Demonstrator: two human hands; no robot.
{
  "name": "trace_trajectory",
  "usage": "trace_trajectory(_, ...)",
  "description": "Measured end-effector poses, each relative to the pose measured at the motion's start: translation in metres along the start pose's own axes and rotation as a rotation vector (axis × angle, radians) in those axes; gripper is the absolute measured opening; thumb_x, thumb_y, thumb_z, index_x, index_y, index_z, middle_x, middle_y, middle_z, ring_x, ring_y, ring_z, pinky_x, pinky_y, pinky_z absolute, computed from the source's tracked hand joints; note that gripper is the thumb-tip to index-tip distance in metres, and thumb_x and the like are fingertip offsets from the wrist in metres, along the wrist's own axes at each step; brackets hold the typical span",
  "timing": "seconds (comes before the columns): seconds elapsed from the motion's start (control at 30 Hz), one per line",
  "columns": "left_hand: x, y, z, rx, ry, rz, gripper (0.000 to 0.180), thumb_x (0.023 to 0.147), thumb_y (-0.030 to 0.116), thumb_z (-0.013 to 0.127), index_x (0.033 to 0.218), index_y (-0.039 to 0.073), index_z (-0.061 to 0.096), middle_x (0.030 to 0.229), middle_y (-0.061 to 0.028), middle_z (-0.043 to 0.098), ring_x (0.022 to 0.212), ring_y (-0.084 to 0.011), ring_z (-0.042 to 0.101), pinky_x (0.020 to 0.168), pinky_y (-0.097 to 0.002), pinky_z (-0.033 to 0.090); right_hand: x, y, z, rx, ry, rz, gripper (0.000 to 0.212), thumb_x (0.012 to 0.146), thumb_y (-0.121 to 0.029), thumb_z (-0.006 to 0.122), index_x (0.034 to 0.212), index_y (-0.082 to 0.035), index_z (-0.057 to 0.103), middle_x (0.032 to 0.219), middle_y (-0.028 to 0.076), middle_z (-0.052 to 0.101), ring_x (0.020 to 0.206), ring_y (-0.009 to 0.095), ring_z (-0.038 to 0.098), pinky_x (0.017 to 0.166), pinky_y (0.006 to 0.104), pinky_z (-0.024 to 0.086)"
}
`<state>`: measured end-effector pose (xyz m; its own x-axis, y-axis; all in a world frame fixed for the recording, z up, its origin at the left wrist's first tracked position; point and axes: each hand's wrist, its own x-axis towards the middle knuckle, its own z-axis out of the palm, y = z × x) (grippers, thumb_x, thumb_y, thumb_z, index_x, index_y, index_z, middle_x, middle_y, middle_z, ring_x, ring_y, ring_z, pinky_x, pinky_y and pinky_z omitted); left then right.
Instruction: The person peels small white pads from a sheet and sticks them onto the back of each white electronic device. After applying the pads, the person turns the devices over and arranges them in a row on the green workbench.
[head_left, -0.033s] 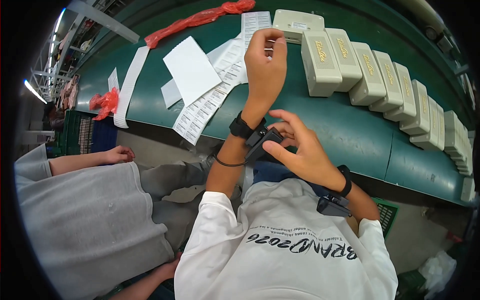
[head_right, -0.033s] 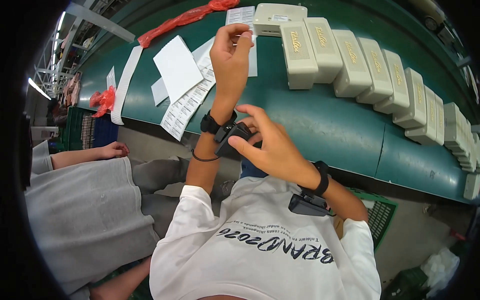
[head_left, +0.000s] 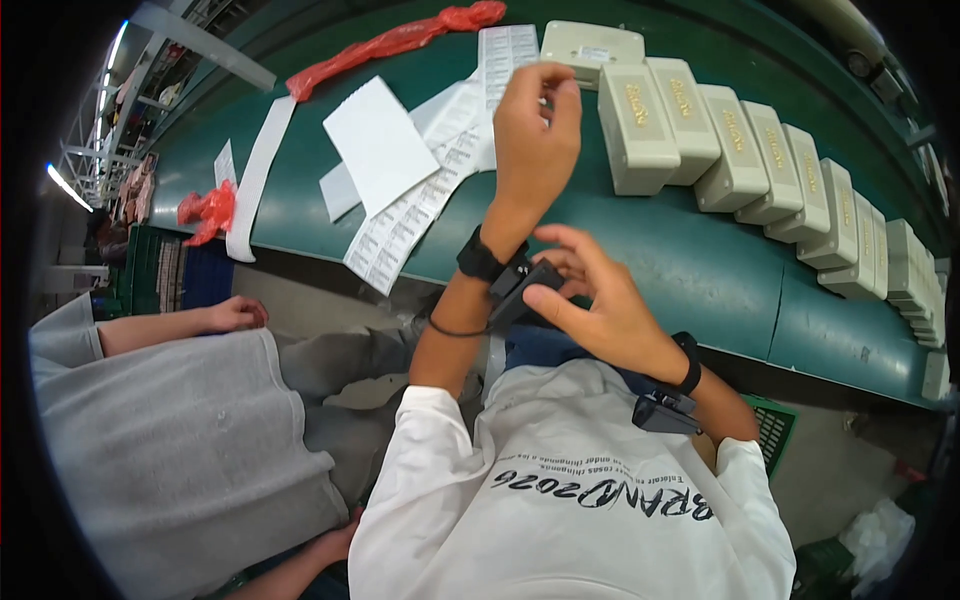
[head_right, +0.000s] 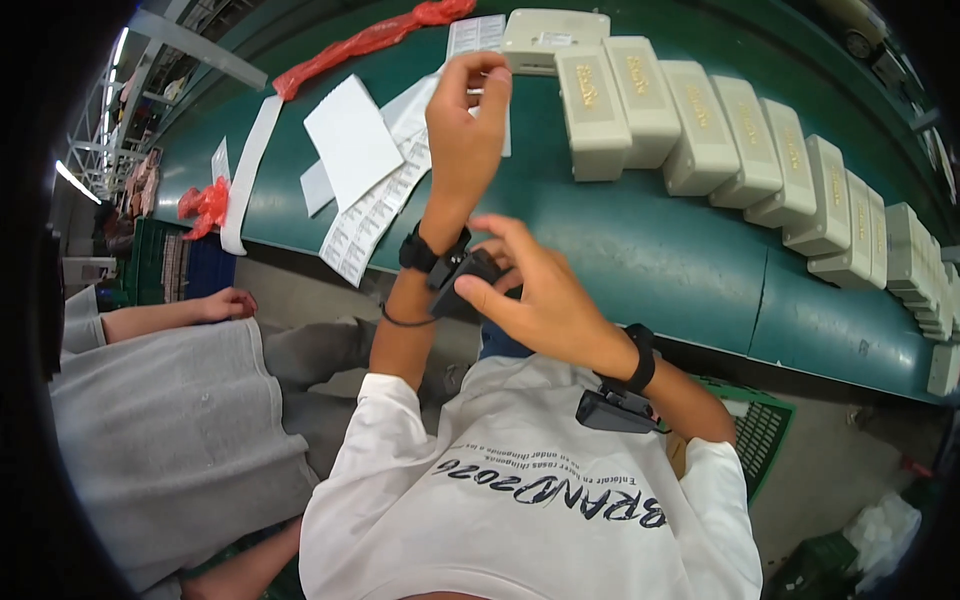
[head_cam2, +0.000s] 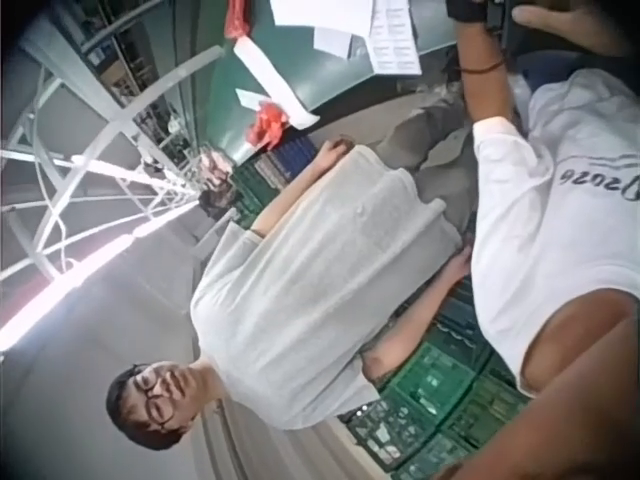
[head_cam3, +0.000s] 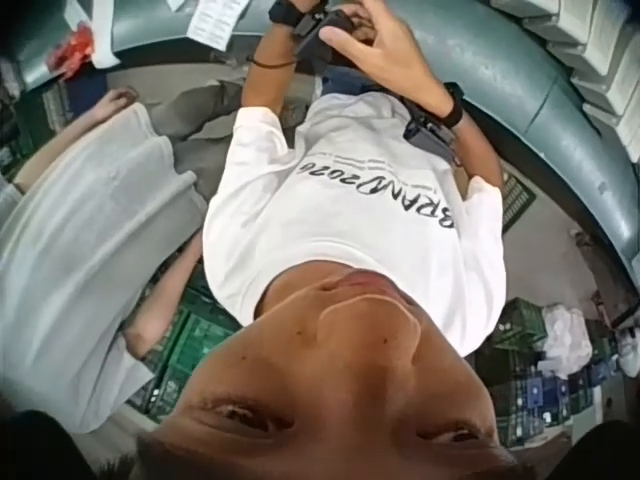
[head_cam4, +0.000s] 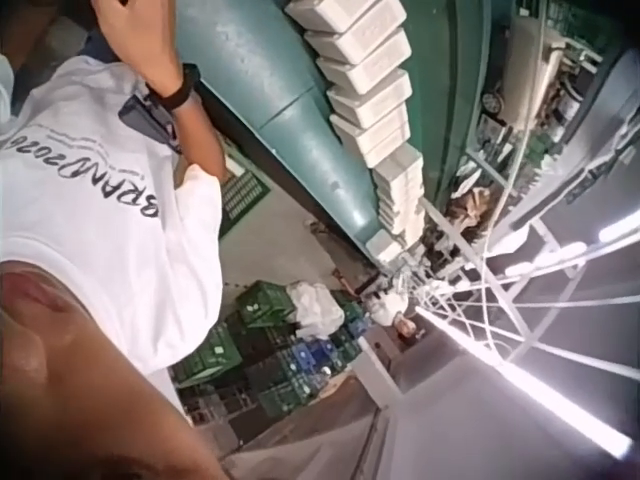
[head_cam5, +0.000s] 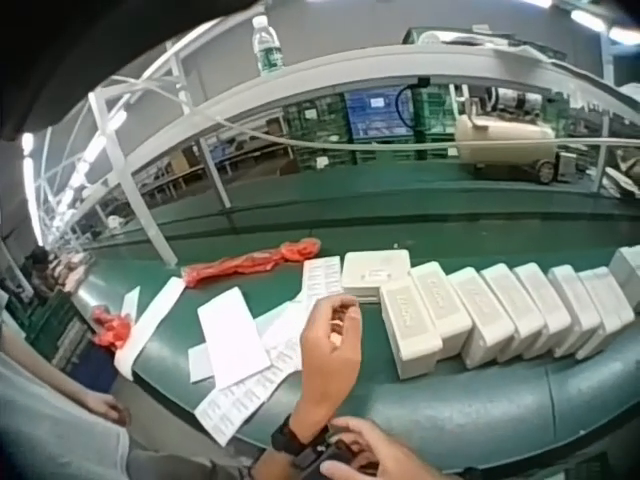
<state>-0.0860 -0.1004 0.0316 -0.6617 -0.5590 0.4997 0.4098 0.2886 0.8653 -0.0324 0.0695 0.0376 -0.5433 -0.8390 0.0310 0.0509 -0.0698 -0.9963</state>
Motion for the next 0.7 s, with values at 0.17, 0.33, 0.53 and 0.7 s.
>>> trace_trajectory(0.17, -0.004, -0.021, 0.012, 0.152, -0.362, -0.119, 0.044, 0.095, 0.024, 0.066, 0.127, -0.004, 0.054, 0.112, -0.0147, 0.062, 0.1, -0.0238, 0.062, 0.076, -0.034, 0.053, -0.015, -0.01, -0.037, -0.283, -0.006, -0.066, 0.051, 0.09, -0.007, 0.073, 0.135, 0.001, 0.05, 0.115, 0.015, 0.068, 0.102, 0.02, 0.065, 0.085, 0.0321, 0.053)
trace_trajectory(0.33, -0.009, -0.028, 0.026, 0.057, -0.417, -0.219, 0.054, 0.094, 0.029, 0.068, 0.135, -0.002, 0.051, 0.123, -0.0167, 0.058, 0.112, -0.0253, 0.059, 0.084, -0.0339, 0.052, -0.005, -0.038, -0.119, -1.033, 0.268, -0.481, 0.056, 0.084, -0.011, 0.076, 0.134, -0.002, 0.054, 0.123, 0.017, 0.064, 0.112, 0.034, 0.062, 0.094, 0.0392, 0.05)
trace_trajectory(0.53, 0.051, -0.049, 0.021, 0.279, -0.727, -0.16, 0.071, 0.089, 0.033, 0.073, 0.144, 0.0, 0.042, 0.14, -0.0228, 0.047, 0.127, -0.0339, 0.05, 0.095, -0.0386, 0.049, 0.046, -0.043, -0.143, -1.377, 0.247, -0.503, 0.064, 0.085, -0.032, 0.076, 0.138, -0.006, 0.053, 0.142, 0.018, 0.051, 0.131, 0.038, 0.047, 0.109, 0.0467, 0.038)
trace_trajectory(0.7, 0.152, -0.103, -0.002, 0.81, -0.6, 0.507, 0.092, 0.075, 0.04, 0.084, 0.145, -0.001, 0.041, 0.143, -0.0265, 0.044, 0.131, -0.0396, 0.046, 0.106, -0.0431, 0.043, 0.056, -0.026, -0.143, -1.495, 0.154, -0.448, 0.071, 0.084, -0.046, 0.074, 0.14, -0.009, 0.052, 0.148, 0.018, 0.046, 0.136, 0.038, 0.042, 0.114, 0.0504, 0.032)
